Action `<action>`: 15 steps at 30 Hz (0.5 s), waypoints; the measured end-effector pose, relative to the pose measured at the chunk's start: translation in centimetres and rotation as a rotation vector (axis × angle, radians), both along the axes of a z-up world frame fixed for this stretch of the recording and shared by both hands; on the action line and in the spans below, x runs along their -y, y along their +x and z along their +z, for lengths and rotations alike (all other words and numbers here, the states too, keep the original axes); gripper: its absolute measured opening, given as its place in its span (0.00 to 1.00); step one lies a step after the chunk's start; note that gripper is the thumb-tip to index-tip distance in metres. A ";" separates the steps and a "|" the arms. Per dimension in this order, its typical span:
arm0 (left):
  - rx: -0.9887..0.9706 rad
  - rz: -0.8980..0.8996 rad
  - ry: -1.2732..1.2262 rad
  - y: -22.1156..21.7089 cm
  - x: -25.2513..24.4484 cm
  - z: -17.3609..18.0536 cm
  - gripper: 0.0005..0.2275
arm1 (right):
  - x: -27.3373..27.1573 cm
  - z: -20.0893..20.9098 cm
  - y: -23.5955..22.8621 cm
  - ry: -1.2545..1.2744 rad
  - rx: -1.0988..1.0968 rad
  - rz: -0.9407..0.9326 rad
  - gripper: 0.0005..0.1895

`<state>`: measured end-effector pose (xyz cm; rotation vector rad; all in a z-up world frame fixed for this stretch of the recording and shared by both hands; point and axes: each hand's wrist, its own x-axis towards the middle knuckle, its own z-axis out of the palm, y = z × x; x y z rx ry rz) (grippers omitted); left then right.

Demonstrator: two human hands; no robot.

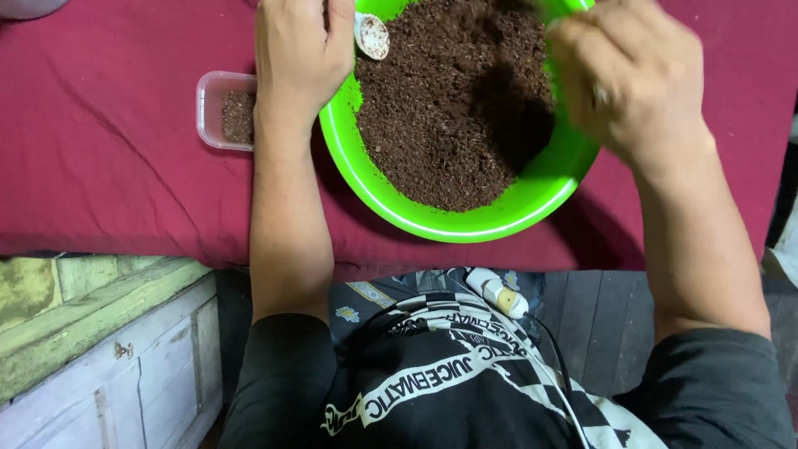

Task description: Mixing soil substrate in a green bowl using hands and a spoon to ensure a uniform blend.

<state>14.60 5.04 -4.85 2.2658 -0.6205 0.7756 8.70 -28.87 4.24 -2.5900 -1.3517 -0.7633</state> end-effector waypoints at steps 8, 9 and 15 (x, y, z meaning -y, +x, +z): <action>-0.030 -0.006 -0.014 0.0 0.2 0.5 0.10 | -1.1 -2.9 -2.9 0.056 -0.178 -0.054 0.03; -0.032 -0.013 -0.015 0.0 0.1 0.4 0.10 | -1.5 -2.0 -3.6 0.055 -0.180 -0.061 0.03; -0.005 0.007 0.001 0.1 -0.1 0.0 0.08 | 0.1 -0.8 -5.3 0.074 -0.079 -0.059 0.04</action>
